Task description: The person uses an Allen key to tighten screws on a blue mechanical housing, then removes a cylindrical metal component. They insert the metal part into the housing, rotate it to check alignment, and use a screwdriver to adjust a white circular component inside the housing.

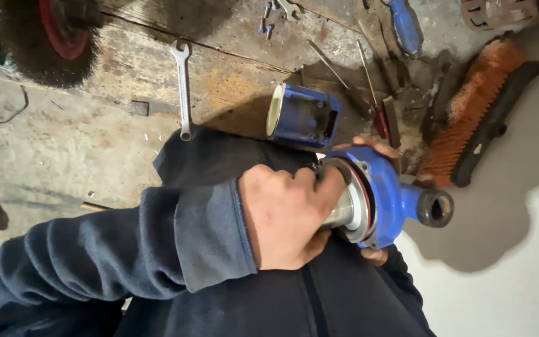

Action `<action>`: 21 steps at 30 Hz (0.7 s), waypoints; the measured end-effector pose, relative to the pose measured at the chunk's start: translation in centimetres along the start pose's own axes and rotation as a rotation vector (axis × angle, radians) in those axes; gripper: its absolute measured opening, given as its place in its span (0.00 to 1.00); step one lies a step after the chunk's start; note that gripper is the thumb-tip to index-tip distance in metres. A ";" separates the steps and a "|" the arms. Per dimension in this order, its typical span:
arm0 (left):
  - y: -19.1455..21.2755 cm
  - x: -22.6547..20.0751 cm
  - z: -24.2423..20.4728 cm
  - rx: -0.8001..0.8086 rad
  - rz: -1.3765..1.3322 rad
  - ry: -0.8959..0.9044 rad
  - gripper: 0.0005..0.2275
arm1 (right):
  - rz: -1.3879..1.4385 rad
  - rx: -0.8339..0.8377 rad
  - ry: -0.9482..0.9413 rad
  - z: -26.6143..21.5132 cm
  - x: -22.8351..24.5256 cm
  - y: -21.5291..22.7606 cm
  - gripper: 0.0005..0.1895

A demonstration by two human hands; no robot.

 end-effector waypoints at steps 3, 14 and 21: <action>0.4 -0.1 -0.1 -0.054 -0.068 -0.021 0.27 | 0.047 0.004 -0.028 0.1 -0.2 0.1 0.67; 1.9 -1.2 -0.8 0.094 -0.288 -0.145 0.37 | 0.466 0.176 0.201 1.8 -2.4 3.4 0.65; 1.5 -1.8 -1.0 0.030 -0.219 -0.232 0.30 | 0.549 0.211 0.286 1.7 -1.0 1.6 0.55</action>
Point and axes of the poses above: each hand's wrist, its own z-axis towards the middle knuckle, its own y-axis out of the back of the hand, x = y × z, the point moved 2 cm from there along z, towards the middle knuckle, and after that the axes turned 1 degree about -y, right-handed, at the moved point
